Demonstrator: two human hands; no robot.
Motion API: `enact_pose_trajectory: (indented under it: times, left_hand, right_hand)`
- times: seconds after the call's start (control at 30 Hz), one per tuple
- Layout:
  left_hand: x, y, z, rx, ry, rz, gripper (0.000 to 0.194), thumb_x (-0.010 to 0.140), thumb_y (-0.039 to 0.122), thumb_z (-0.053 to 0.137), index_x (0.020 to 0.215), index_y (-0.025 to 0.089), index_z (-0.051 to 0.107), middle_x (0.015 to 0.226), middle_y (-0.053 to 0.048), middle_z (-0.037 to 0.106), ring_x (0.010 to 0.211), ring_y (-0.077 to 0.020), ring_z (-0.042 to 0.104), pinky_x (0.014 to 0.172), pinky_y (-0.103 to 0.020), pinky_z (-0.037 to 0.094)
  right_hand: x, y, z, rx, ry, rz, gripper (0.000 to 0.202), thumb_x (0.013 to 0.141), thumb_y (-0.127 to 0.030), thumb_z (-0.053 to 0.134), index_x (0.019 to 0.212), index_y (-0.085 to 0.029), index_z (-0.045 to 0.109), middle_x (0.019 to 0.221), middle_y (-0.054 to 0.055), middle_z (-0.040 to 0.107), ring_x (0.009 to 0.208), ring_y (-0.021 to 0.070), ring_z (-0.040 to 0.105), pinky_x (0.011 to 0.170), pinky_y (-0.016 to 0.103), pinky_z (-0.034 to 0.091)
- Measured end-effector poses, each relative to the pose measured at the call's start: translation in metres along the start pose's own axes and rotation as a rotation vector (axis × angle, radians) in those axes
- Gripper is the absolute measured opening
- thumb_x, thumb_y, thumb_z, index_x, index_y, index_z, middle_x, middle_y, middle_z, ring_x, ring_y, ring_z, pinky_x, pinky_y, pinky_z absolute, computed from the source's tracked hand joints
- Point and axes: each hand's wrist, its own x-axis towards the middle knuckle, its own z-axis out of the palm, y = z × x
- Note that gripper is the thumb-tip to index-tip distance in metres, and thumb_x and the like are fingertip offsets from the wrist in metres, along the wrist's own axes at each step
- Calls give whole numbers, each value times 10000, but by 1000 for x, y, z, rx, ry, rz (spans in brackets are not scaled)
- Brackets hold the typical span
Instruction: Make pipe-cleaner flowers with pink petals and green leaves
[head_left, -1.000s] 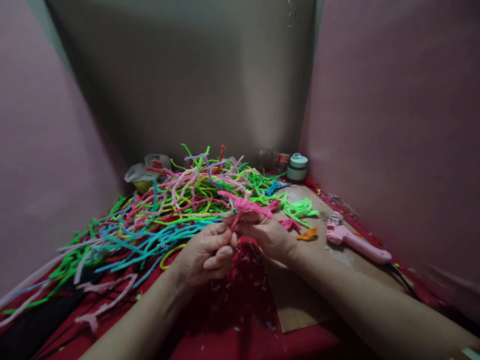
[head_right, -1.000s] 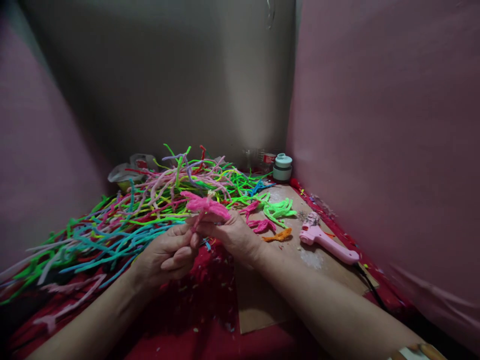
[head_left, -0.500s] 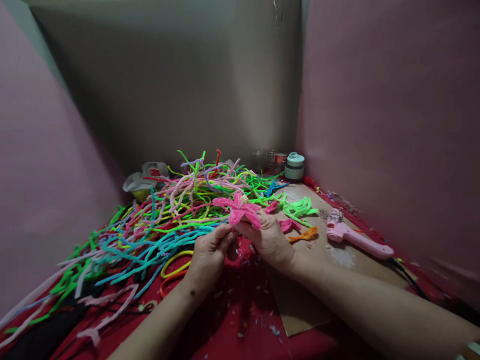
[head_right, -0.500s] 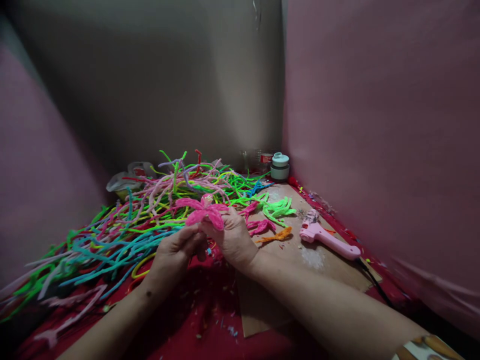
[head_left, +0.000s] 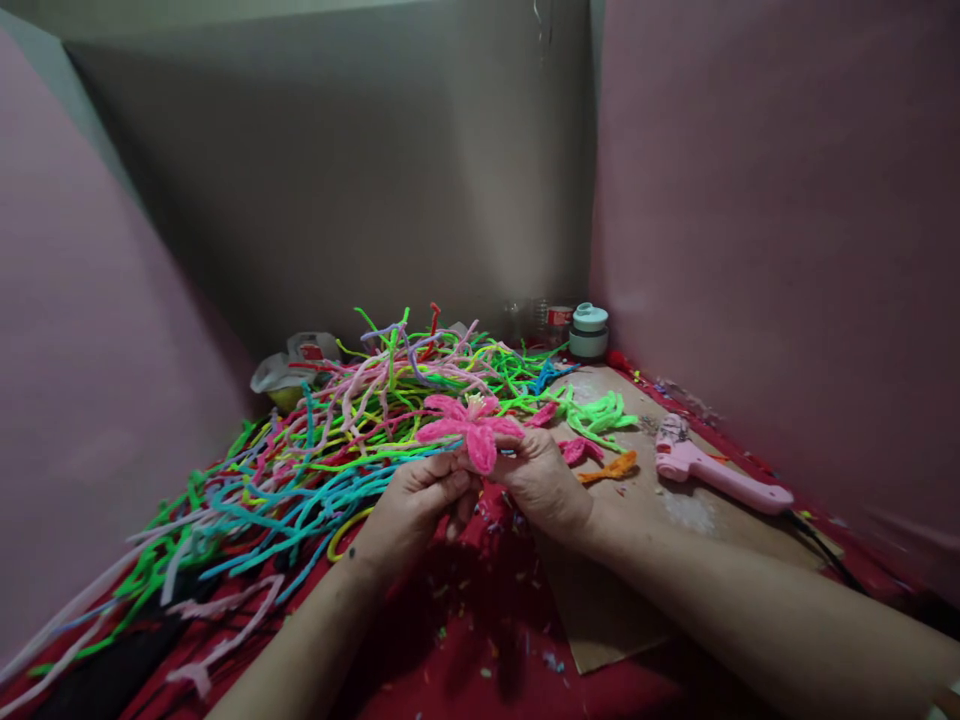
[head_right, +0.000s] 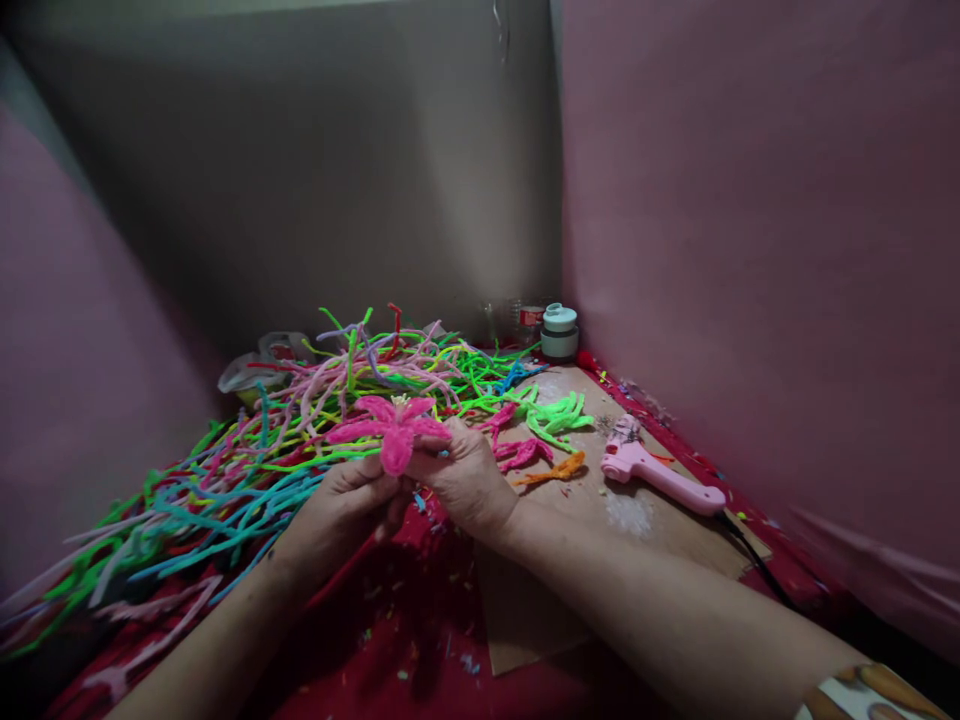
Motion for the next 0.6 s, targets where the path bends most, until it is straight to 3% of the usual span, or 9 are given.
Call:
enact_pose_trajectory:
  times: [0.13, 0.37, 0.5, 0.6]
  left_hand:
    - [-1, -1, 1, -130, -51, -33, 288, 809, 327, 561, 611, 118, 546, 400, 28, 472, 336, -38, 378, 391, -163, 265]
    - [-3, -1, -3, -397, -160, -127, 201, 806, 303, 567, 707, 131, 601, 324, 73, 374, 239, -18, 202, 257, -134, 259]
    - [-3, -1, -7, -458, -242, -113, 183, 838, 276, 517, 744, 144, 603, 321, 84, 351, 215, -24, 201, 232, -142, 294]
    - [-4, -2, -8, -470, -272, -100, 195, 849, 277, 498, 746, 142, 594, 323, 82, 355, 206, -27, 217, 222, -140, 293]
  right_hand:
    - [-1, -5, 1, 43, -29, 26, 205, 698, -318, 687, 603, -143, 635, 571, -29, 540, 555, 83, 464, 585, 239, 397]
    - [2, -4, -5, 101, -163, 64, 203, 722, -325, 673, 629, -149, 630, 605, -19, 582, 599, 101, 517, 646, 257, 413]
    - [4, -5, -10, 45, -254, 21, 163, 742, -310, 658, 666, -165, 649, 661, -15, 614, 641, 106, 540, 689, 270, 429]
    - [5, -6, -10, 27, -250, 18, 132, 728, -297, 672, 680, -174, 660, 680, -23, 616, 651, 98, 533, 705, 266, 425]
